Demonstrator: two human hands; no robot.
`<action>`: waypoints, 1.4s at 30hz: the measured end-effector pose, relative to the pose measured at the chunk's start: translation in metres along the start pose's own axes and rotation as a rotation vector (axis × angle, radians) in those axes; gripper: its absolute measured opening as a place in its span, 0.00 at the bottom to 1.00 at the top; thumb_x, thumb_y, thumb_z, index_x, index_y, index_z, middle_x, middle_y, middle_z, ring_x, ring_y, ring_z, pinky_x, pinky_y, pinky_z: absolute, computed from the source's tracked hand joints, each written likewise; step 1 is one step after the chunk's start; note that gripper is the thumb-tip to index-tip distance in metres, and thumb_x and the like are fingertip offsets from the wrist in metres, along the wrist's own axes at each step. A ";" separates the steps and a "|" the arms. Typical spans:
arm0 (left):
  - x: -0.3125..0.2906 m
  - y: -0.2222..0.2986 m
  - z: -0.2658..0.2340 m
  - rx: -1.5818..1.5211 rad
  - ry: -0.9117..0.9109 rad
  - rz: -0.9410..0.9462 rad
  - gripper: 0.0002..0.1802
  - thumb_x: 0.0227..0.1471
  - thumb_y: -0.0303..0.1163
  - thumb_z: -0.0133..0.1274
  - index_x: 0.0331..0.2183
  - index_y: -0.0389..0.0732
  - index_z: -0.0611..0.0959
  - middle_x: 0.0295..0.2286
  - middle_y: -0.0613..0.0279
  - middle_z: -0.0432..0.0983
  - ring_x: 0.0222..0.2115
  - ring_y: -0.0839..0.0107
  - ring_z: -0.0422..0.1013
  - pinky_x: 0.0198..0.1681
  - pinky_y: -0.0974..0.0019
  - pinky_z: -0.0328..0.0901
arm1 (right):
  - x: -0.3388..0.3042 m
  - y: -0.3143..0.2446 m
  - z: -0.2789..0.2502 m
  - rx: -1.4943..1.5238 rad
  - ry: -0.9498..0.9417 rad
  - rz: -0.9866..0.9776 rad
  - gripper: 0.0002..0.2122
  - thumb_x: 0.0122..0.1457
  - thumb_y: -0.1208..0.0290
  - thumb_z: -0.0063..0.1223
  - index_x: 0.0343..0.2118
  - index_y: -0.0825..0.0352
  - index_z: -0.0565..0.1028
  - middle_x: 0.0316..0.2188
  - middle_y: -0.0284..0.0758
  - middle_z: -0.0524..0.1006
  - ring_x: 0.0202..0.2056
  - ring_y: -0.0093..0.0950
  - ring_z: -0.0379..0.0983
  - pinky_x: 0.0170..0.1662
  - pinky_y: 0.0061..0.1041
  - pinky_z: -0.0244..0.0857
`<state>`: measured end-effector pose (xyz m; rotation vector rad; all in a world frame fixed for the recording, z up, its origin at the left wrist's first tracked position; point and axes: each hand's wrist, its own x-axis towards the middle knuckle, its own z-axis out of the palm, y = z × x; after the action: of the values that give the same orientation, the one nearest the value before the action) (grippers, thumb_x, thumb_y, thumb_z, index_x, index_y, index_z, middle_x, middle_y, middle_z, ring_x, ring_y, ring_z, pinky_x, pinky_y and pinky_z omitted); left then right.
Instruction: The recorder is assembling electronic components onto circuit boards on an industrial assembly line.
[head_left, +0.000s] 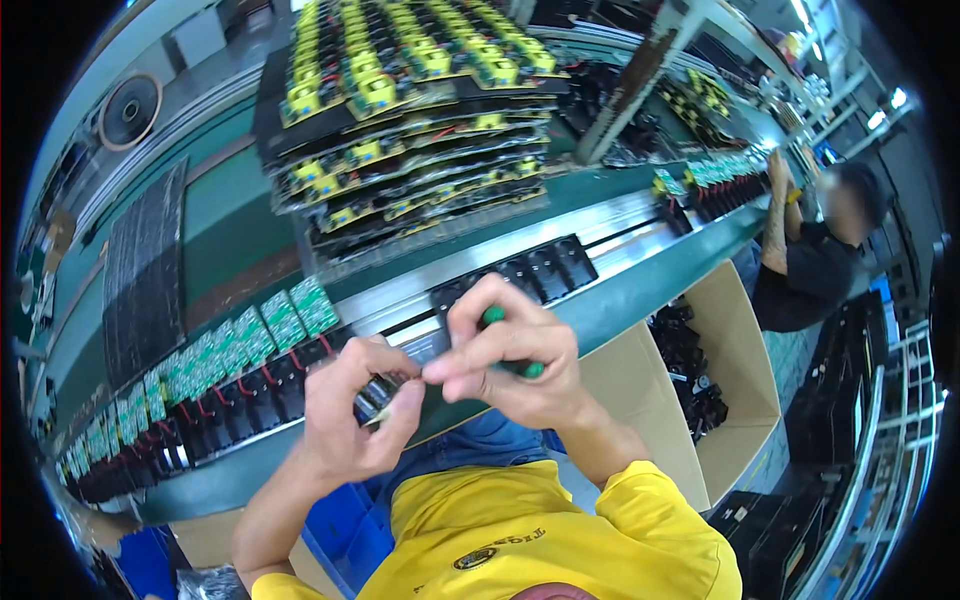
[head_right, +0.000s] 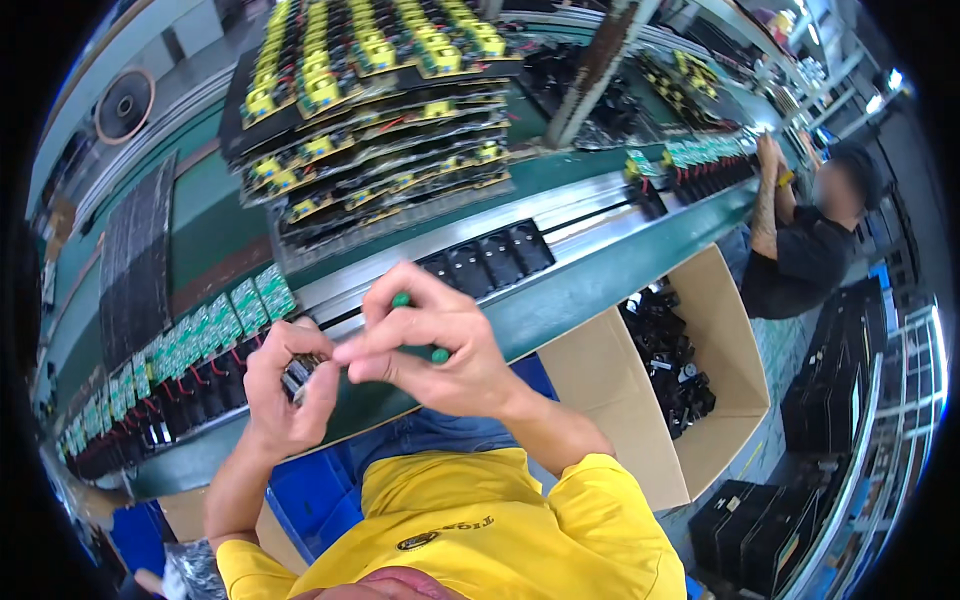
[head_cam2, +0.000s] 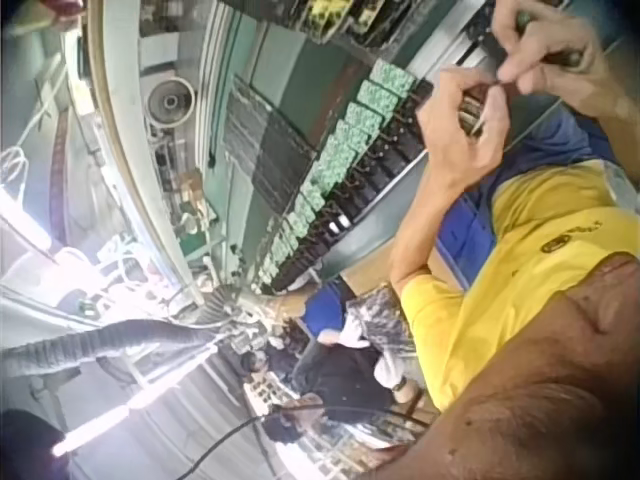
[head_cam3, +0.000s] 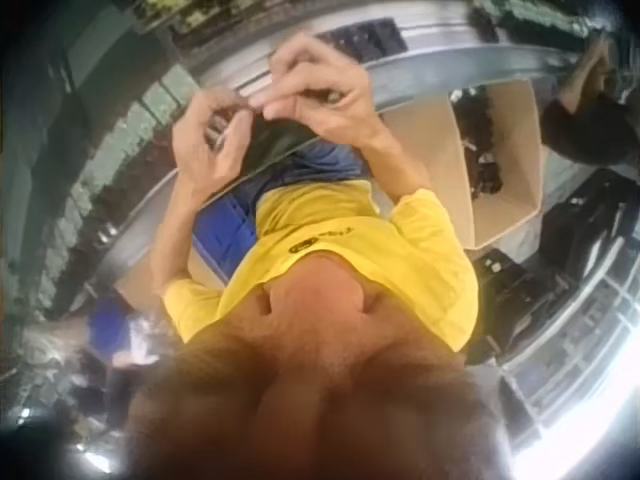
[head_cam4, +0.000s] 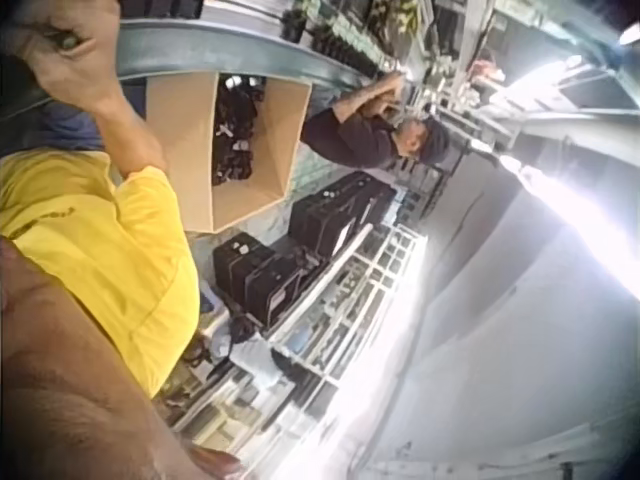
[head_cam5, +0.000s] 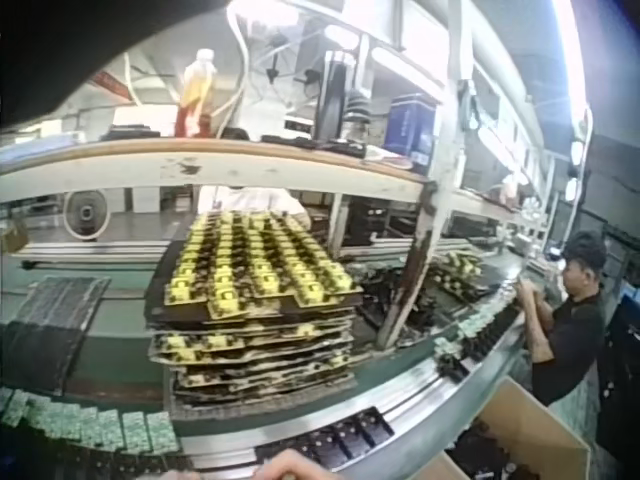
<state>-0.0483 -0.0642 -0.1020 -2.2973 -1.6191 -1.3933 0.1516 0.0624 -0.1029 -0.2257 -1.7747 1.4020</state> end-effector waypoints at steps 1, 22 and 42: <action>0.009 0.010 0.001 -0.233 -0.050 -0.212 0.20 0.54 0.26 0.68 0.49 0.38 0.84 0.29 0.64 0.79 0.28 0.69 0.73 0.37 0.64 0.70 | 0.000 -0.002 -0.007 -0.003 0.001 -0.016 0.12 0.55 0.80 0.79 0.42 0.63 0.94 0.41 0.33 0.80 0.38 0.25 0.73 0.41 0.22 0.67; 0.035 -0.027 0.010 -0.197 -0.250 -0.645 0.04 0.62 0.26 0.65 0.38 0.34 0.88 0.34 0.62 0.87 0.32 0.69 0.76 0.39 0.66 0.70 | -0.035 0.049 -0.111 -1.197 0.282 0.224 0.11 0.63 0.68 0.75 0.48 0.59 0.92 0.49 0.31 0.80 0.37 0.31 0.78 0.40 0.31 0.74; 0.034 -0.049 0.034 0.110 -0.329 -0.518 0.04 0.60 0.24 0.66 0.36 0.34 0.88 0.35 0.62 0.84 0.31 0.62 0.76 0.39 0.62 0.70 | -0.045 0.062 -0.017 -1.109 -0.077 -0.092 0.09 0.56 0.69 0.78 0.40 0.59 0.91 0.43 0.29 0.79 0.37 0.29 0.72 0.39 0.29 0.70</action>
<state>-0.0608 -0.0002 -0.1225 -2.2275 -2.4539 -0.9669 0.1704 0.0702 -0.1785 -0.6510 -2.4183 0.2299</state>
